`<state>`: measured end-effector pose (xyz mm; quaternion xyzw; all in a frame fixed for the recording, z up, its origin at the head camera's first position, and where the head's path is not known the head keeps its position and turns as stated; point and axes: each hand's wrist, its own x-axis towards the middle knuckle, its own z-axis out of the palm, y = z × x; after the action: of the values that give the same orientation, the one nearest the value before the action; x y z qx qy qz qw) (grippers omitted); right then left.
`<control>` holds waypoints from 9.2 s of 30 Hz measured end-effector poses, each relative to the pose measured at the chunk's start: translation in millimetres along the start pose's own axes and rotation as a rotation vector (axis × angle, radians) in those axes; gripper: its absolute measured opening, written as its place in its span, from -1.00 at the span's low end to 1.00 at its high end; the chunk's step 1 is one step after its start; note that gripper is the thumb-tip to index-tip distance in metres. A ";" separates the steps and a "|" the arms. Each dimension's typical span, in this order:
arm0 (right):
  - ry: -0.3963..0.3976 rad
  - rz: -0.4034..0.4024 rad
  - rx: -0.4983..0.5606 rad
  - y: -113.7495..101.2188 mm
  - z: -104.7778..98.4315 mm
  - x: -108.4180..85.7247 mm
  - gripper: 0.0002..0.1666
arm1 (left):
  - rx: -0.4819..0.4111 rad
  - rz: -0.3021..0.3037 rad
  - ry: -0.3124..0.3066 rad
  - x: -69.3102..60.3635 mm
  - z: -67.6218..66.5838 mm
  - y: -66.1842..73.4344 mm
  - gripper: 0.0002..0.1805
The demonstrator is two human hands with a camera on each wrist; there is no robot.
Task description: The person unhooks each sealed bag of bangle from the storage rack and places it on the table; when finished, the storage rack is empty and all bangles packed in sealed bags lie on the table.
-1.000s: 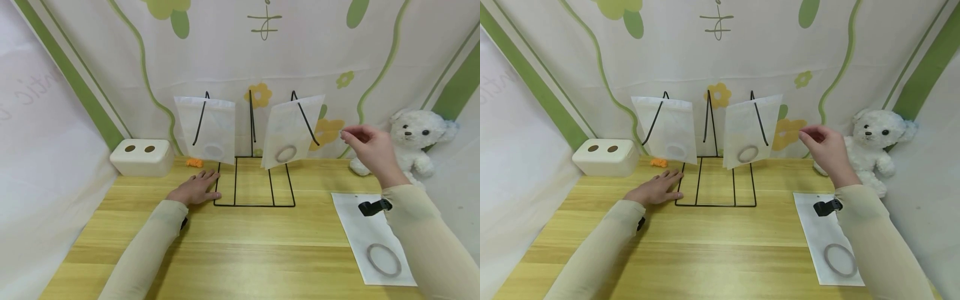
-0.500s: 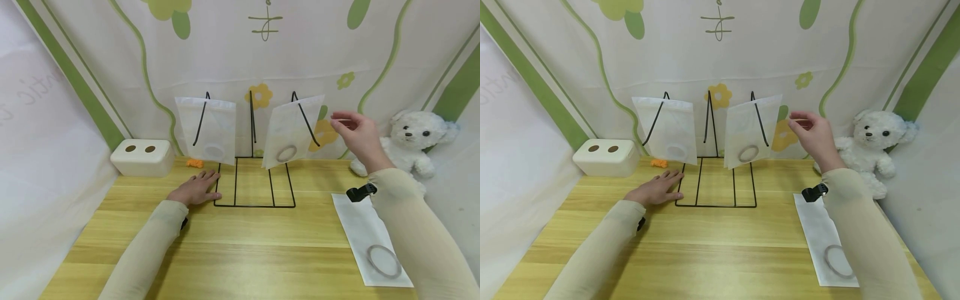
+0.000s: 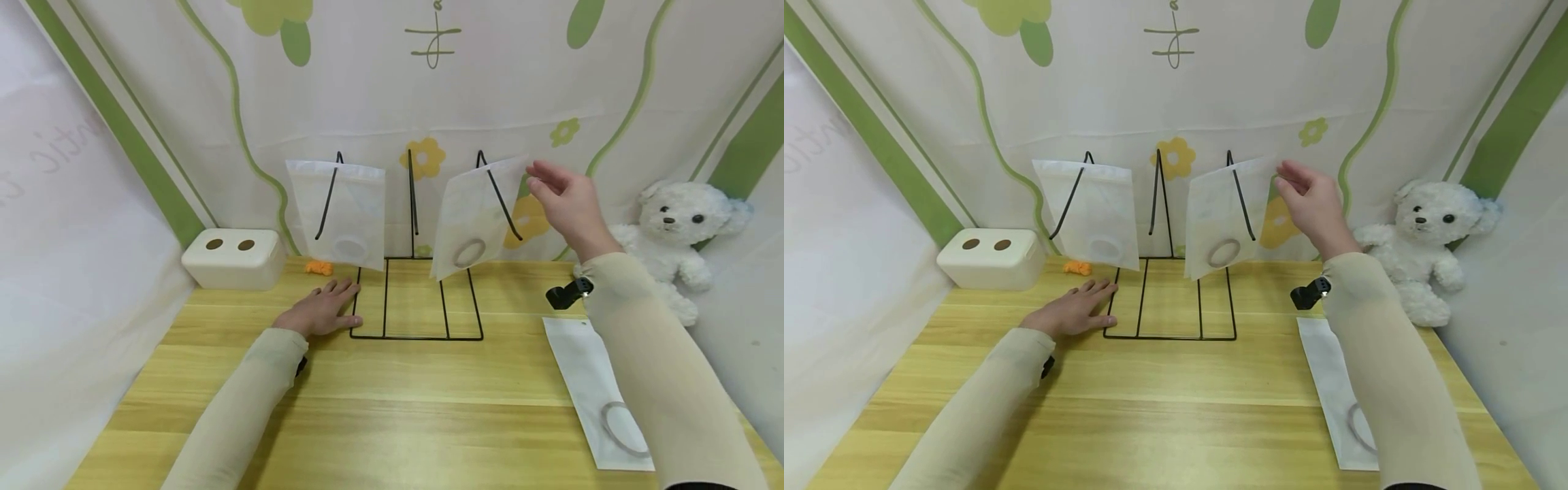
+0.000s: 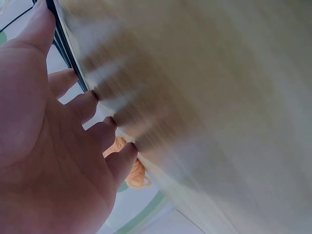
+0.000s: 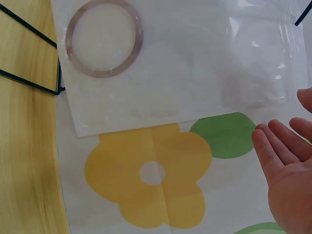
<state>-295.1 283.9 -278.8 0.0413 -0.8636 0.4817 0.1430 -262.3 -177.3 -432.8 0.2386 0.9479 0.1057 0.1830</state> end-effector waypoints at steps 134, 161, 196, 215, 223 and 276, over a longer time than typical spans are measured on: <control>0.281 -0.179 0.442 0.4 7.5 -36.7 -0.74 | -0.027 0.006 0.004 0.1 1.1 -0.3 -0.07; 0.260 -0.216 0.543 5.4 4.7 -64.3 -0.85 | -0.032 0.008 -0.004 0.1 1.8 -1.4 -0.07; 0.306 -0.306 0.511 9.9 -2.6 -102.5 -0.92 | -0.051 -0.004 -0.003 -2.9 -1.1 1.4 -0.07; 0.291 -0.335 0.507 12.4 -7.0 -120.8 -0.91 | -0.056 0.007 -0.007 -2.5 -1.6 0.6 -0.06; 0.289 -0.354 0.554 13.6 -9.7 -127.3 -0.88 | -0.058 0.006 -0.008 -2.8 -1.3 1.0 -0.06; 0.077 -0.019 0.417 60.9 -9.8 -154.8 -0.80 | -0.062 0.024 0.003 -1.6 -1.2 1.0 -0.06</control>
<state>-157.8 314.3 -368.2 0.0598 -0.7387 0.6498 0.1690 -261.0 -177.3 -430.9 0.2441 0.9414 0.1377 0.1878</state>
